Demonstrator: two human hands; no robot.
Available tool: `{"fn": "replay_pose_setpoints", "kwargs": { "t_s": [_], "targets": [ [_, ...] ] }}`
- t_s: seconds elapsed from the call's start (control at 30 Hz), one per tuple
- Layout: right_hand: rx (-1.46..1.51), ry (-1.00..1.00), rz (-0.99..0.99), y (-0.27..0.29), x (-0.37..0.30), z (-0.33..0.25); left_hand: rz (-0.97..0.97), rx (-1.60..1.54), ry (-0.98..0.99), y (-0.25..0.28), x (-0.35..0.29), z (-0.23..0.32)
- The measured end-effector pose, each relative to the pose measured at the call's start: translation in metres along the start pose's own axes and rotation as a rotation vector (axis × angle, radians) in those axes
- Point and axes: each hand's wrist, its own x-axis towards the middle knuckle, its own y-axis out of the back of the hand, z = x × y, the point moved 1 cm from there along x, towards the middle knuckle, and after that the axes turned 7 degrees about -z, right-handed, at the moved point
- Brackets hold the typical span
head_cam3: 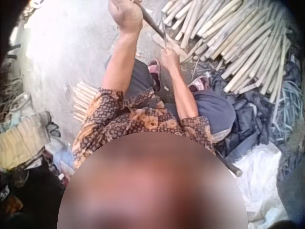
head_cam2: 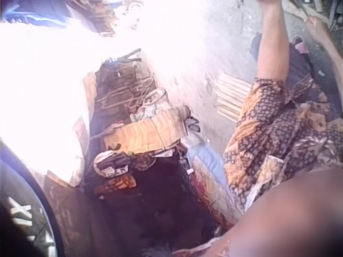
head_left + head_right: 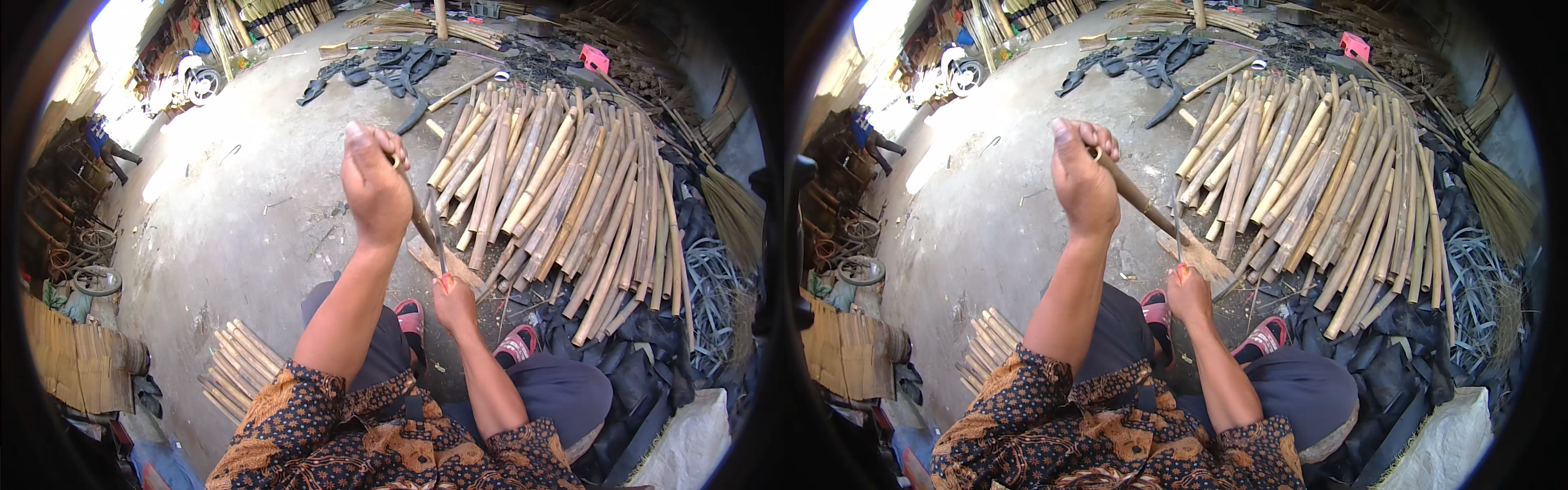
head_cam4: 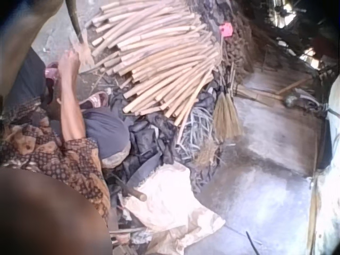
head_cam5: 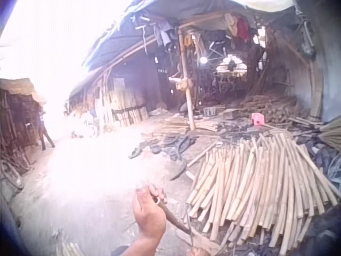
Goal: The person sits on the floor and repeatedly picks up bamboo sticks, then uses a knife to shave and shape the ends. Finished pieces are placed in a growing pile nearby.
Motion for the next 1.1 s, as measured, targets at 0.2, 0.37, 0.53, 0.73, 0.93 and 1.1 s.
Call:
{"fn": "replay_pose_setpoints", "kwargs": {
  "t_s": [0.2, 0.37, 0.53, 0.73, 0.93, 1.1],
  "targets": [
    [0.460, 0.044, -0.022, 0.035, -0.017, -0.041, 0.058, 0.012, 0.022, 0.025, 0.001, 0.008],
    [0.313, 0.053, -0.080, 0.031, -0.008, -0.081, 0.062, 0.027, -0.006, 0.027, 0.001, 0.007],
    [0.295, 0.145, -0.050, 0.014, -0.018, -0.070, 0.055, 0.048, -0.022, 0.032, 0.000, 0.011],
    [0.080, -0.103, -0.082, 0.005, -0.008, -0.052, 0.034, 0.074, -0.092, 0.038, -0.009, 0.015],
    [0.336, 0.101, -0.049, -0.006, -0.010, -0.049, 0.107, 0.062, 0.074, 0.045, -0.014, 0.019],
    [0.185, -0.010, 0.071, 0.001, -0.011, -0.050, 0.007, -0.002, -0.164, 0.046, -0.015, 0.016]
  ]
}}
